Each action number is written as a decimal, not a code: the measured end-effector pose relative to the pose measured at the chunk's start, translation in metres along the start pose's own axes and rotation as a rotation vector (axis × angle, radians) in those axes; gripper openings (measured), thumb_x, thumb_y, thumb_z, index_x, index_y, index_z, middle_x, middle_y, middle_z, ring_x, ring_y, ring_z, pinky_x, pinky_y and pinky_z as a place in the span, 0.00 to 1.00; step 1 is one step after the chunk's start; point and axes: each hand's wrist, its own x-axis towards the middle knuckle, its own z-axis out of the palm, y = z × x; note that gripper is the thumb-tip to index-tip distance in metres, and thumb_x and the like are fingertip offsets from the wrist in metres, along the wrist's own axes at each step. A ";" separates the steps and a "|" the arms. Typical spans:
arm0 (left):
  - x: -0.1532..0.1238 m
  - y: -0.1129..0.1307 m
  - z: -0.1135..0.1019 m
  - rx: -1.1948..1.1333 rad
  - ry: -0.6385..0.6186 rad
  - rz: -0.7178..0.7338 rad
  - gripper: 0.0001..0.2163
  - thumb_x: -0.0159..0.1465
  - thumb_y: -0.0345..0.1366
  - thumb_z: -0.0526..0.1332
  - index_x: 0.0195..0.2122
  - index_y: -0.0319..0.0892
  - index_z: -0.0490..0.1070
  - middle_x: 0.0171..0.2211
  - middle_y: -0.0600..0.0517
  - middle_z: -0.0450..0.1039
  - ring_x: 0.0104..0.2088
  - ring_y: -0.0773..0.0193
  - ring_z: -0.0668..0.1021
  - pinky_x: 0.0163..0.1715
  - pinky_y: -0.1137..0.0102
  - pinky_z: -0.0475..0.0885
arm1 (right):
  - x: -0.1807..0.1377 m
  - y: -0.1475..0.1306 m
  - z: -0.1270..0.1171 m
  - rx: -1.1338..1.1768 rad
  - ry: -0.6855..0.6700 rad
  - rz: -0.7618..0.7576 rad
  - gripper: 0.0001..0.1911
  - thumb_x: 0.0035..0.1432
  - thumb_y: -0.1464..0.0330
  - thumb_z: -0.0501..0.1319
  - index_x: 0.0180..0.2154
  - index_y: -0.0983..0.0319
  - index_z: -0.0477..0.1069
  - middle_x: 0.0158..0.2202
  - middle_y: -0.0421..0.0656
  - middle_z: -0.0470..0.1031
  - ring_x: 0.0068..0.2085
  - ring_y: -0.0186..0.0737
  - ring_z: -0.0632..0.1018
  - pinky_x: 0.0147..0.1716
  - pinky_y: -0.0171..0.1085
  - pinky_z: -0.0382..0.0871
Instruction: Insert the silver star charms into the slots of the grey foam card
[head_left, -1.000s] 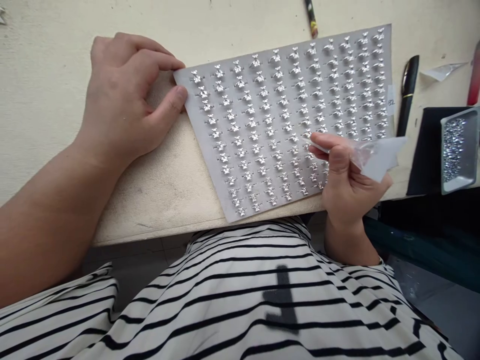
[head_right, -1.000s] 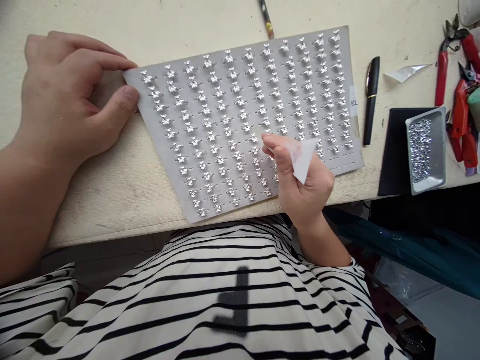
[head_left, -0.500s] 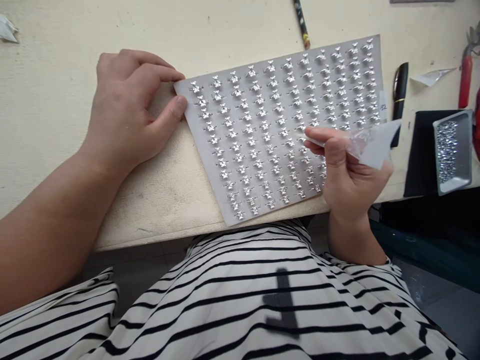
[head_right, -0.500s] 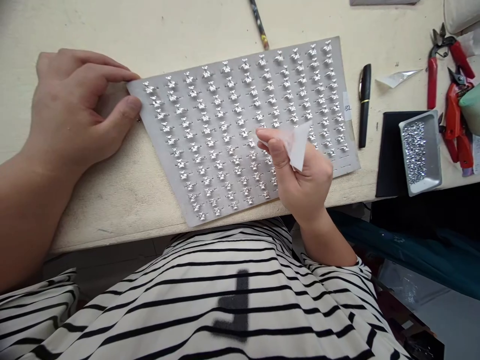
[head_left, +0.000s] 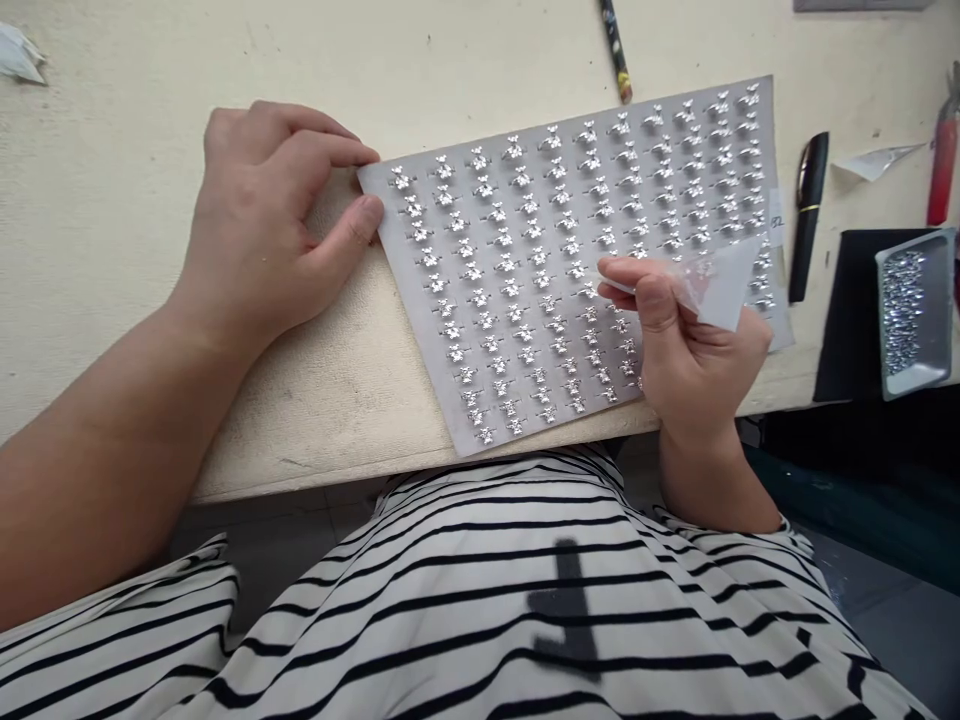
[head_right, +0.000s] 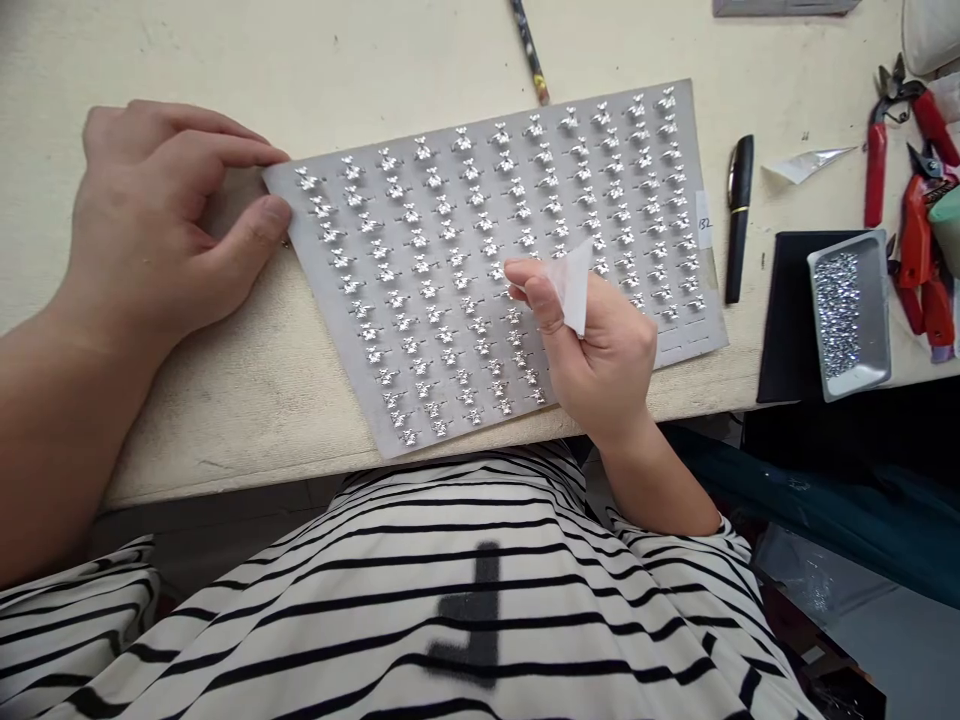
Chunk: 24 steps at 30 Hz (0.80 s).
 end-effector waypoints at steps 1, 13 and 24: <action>0.000 0.000 0.000 0.001 -0.001 0.003 0.20 0.70 0.44 0.58 0.59 0.41 0.73 0.60 0.44 0.72 0.63 0.50 0.71 0.68 0.48 0.58 | 0.000 -0.001 0.001 0.010 0.014 0.004 0.12 0.69 0.69 0.62 0.47 0.51 0.82 0.45 0.32 0.85 0.45 0.38 0.86 0.46 0.46 0.87; -0.001 -0.002 0.001 0.007 -0.014 0.010 0.19 0.70 0.44 0.59 0.59 0.44 0.72 0.60 0.47 0.72 0.64 0.50 0.70 0.68 0.47 0.59 | 0.012 -0.007 -0.011 0.035 0.196 -0.047 0.10 0.69 0.67 0.62 0.42 0.56 0.84 0.39 0.37 0.86 0.37 0.35 0.85 0.39 0.41 0.88; -0.002 -0.002 0.000 0.011 -0.016 -0.009 0.19 0.70 0.46 0.58 0.59 0.46 0.72 0.61 0.50 0.71 0.65 0.49 0.70 0.68 0.45 0.58 | 0.007 -0.004 -0.005 0.012 -0.017 0.021 0.10 0.68 0.68 0.63 0.45 0.53 0.83 0.43 0.33 0.86 0.43 0.37 0.86 0.44 0.43 0.87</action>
